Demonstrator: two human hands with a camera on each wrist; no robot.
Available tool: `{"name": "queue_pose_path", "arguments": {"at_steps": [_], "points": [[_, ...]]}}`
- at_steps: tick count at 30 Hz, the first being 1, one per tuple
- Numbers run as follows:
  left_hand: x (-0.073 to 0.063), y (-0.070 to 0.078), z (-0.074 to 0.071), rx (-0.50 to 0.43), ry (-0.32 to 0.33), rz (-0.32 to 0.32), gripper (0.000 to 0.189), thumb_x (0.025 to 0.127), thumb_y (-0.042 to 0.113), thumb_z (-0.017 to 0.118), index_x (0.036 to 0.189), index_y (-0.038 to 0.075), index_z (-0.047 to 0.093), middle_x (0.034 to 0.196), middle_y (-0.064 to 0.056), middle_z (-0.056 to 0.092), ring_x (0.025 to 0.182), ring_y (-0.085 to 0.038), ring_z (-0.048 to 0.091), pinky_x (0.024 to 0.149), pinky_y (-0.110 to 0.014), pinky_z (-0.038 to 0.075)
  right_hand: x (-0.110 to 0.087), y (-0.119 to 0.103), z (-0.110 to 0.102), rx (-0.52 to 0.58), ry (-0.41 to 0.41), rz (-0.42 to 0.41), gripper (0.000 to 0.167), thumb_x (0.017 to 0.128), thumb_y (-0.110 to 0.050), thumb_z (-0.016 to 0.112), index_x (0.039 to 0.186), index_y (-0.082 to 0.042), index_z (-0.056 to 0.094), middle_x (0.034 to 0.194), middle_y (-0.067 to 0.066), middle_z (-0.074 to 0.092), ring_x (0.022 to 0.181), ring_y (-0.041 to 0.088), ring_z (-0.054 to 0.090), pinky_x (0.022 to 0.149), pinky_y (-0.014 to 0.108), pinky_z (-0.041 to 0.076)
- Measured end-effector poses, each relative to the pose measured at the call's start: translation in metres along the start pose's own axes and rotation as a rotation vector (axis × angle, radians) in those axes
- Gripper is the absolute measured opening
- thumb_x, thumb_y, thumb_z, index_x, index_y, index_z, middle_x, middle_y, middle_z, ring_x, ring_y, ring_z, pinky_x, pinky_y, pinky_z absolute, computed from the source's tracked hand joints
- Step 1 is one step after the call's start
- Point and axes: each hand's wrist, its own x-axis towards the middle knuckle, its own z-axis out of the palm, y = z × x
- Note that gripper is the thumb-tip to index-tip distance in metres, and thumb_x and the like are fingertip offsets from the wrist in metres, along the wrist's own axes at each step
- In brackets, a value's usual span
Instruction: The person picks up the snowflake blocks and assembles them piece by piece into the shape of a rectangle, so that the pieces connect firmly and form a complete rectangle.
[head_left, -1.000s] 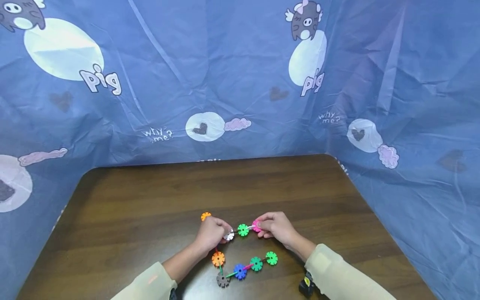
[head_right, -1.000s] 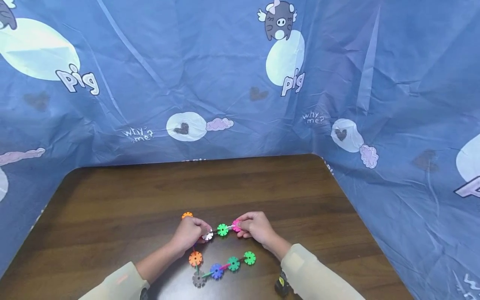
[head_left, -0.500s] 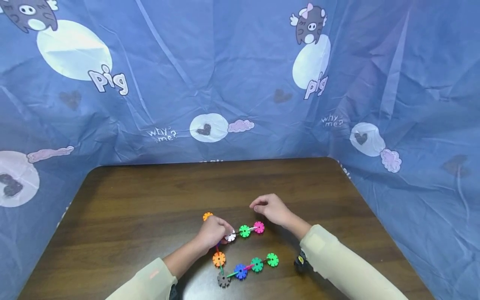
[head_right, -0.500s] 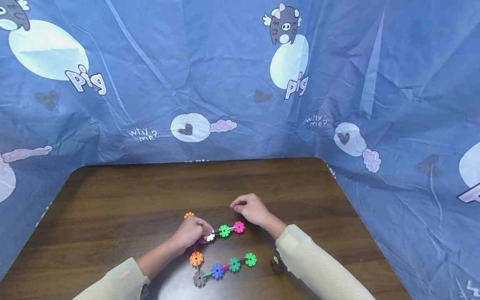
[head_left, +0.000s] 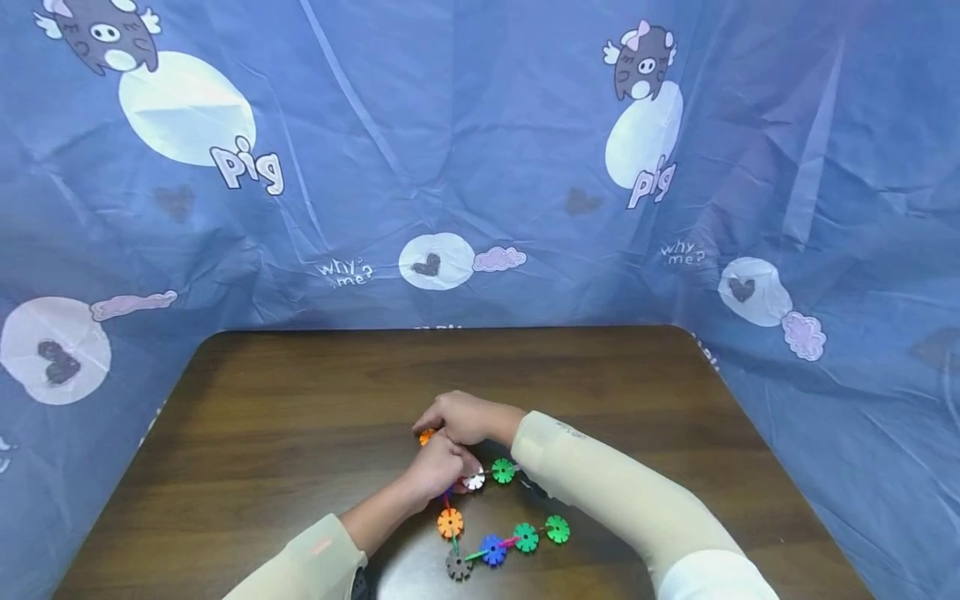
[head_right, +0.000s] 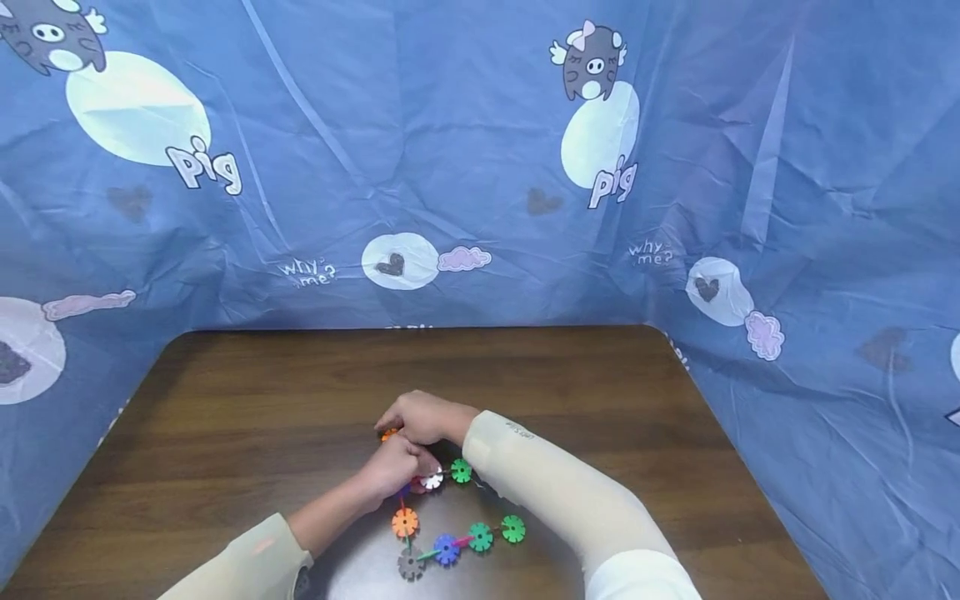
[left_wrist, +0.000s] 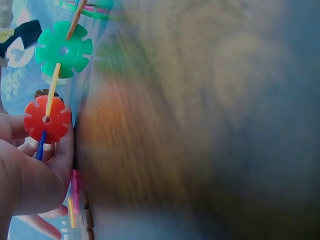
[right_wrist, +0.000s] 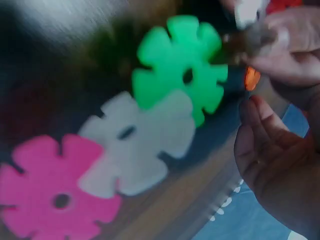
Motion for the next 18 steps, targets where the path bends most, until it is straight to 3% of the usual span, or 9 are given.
{"name": "queue_pose_path", "arguments": {"at_steps": [3,9,13,18], "points": [[0.001,0.000,-0.001,-0.007,-0.007,0.009,0.013,0.081,-0.009,0.058,0.077,-0.012,0.071,0.074,-0.004,0.064,0.062,-0.013,0.058,0.054,-0.032,0.058,0.007,0.002,0.000,-0.065,-0.018,-0.039,0.046,0.087,0.012,0.057,0.123,-0.012,0.073,0.121,-0.003,0.071,0.109,0.013,0.063,0.094,0.021,0.050],[0.000,-0.001,0.000,0.004,-0.039,-0.010,0.013,0.083,-0.006,0.061,0.078,-0.011,0.071,0.078,-0.004,0.064,0.065,-0.013,0.058,0.057,-0.031,0.059,0.010,0.009,0.006,-0.183,0.011,-0.054,0.028,0.087,0.004,0.064,0.103,-0.014,0.079,0.099,-0.006,0.073,0.095,0.011,0.062,0.085,0.021,0.051],[-0.001,-0.001,0.000,0.002,-0.045,-0.014,0.012,0.083,-0.006,0.061,0.079,-0.011,0.071,0.073,-0.003,0.063,0.063,-0.012,0.059,0.057,-0.030,0.058,0.008,0.013,0.009,-0.202,0.023,-0.021,0.015,0.087,-0.002,0.068,0.093,-0.015,0.074,0.084,-0.006,0.062,0.083,0.009,0.055,0.075,0.021,0.047],[-0.005,-0.002,-0.003,0.045,-0.038,0.030,0.011,0.087,-0.006,0.062,0.081,-0.010,0.070,0.071,-0.004,0.064,0.061,-0.012,0.059,0.057,-0.029,0.059,0.005,0.018,0.011,-0.197,0.019,0.053,0.011,0.088,-0.012,0.074,0.093,-0.016,0.066,0.082,-0.007,0.054,0.081,0.008,0.049,0.071,0.022,0.044]]}}
